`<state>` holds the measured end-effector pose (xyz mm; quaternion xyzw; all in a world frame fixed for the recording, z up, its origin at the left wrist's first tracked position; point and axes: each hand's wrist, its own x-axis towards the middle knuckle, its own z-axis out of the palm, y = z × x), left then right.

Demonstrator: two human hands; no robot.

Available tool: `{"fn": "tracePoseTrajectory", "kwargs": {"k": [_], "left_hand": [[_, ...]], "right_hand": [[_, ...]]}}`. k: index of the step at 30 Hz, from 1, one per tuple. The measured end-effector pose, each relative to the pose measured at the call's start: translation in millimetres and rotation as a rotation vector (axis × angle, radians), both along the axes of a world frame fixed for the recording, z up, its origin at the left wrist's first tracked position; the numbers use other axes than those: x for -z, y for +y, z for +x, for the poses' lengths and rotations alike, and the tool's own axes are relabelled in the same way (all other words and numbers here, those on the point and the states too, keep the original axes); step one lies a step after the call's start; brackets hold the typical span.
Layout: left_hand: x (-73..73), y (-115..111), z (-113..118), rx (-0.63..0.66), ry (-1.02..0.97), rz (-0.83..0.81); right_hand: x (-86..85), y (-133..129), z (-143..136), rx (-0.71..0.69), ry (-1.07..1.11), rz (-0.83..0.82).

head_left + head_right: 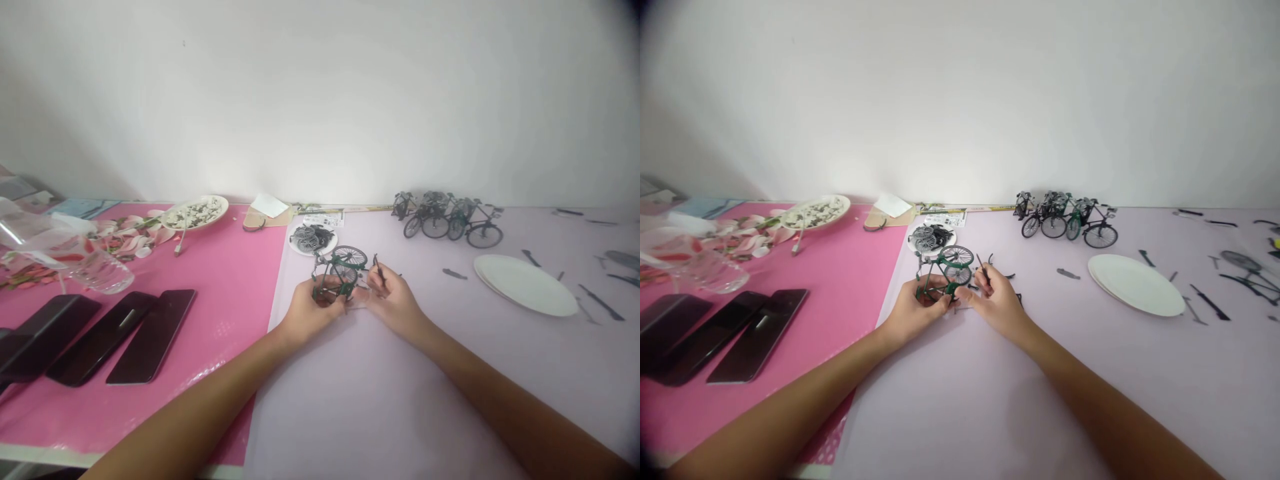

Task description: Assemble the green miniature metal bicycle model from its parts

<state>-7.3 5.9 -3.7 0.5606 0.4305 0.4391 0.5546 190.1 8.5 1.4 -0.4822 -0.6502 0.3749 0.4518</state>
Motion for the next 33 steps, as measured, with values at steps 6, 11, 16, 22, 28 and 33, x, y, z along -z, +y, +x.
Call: {"fn": "tracePoseTrajectory", "kwargs": {"k": [6, 11, 16, 22, 28, 33], "left_hand": [[0.7, 4, -2, -0.085, -0.082, -0.07], [0.9, 4, -3, -0.107, -0.104, -0.057], [1.7, 4, -2, -0.108, -0.075, -0.04], [-0.1, 4, -2, -0.105, -0.073, -0.045], [1.0, 4, -2, -0.097, -0.067, -0.034], [4.6, 4, -1, -0.121, -0.005, 0.023]], "right_hand": [[-9.1, -7, 3, 0.071, -0.15, 0.176], [-12.8, -7, 0, 0.083, -0.394, 0.41], [-8.9, -7, -3, 0.076, -0.409, 0.469], [-6.0, -8, -3, 0.058, -0.417, 0.461], [-6.1, -7, -4, 0.066, -0.409, 0.48], [-6.7, -8, -4, 0.054, -0.436, 0.52]]}}
